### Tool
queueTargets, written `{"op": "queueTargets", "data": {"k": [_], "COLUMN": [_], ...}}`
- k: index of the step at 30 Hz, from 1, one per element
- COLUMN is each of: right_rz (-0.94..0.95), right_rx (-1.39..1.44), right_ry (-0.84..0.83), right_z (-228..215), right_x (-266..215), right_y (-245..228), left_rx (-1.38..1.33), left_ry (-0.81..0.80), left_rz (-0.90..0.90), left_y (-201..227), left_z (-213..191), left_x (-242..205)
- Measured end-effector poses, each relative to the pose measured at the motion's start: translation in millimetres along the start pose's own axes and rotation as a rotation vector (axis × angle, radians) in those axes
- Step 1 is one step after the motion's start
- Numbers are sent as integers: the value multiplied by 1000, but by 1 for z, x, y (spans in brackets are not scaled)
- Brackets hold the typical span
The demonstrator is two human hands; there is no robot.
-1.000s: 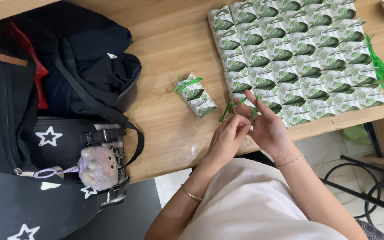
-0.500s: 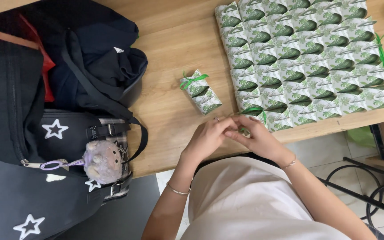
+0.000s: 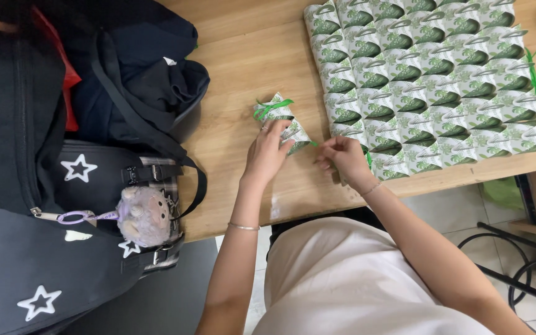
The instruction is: Folding small decorative paper boxes and tying them with green ribbons.
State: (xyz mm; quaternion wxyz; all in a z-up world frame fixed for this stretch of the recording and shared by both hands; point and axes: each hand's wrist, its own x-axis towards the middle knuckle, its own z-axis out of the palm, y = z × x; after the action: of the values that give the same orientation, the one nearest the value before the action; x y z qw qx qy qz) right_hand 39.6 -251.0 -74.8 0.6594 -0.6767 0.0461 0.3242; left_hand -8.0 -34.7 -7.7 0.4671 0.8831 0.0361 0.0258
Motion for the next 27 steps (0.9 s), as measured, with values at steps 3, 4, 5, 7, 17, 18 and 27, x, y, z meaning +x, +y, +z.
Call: {"op": "queueTargets", "data": {"k": [3, 4, 5, 7, 17, 18, 27], "right_rz": [28, 28, 17, 8, 73, 139, 18], "right_rx": [50, 52, -87, -222, -28, -17, -214], "right_ry": [169, 171, 228, 287, -47, -118, -153], "right_z": [7, 14, 21, 30, 20, 17, 12], "right_x": [20, 20, 21, 26, 28, 28, 29], "right_y": [13, 9, 5, 9, 29, 30, 26], "left_rx": [23, 23, -1, -23, -272, -213, 335], "left_ry": [69, 67, 67, 63, 44, 69, 62], "left_rz": [3, 5, -4, -12, -70, -36, 39], "left_y": [-51, -55, -60, -65, -89, -83, -30], "left_z": [27, 33, 38, 50, 78, 75, 43], "left_x": [5, 4, 4, -1, -29, -30, -24]}}
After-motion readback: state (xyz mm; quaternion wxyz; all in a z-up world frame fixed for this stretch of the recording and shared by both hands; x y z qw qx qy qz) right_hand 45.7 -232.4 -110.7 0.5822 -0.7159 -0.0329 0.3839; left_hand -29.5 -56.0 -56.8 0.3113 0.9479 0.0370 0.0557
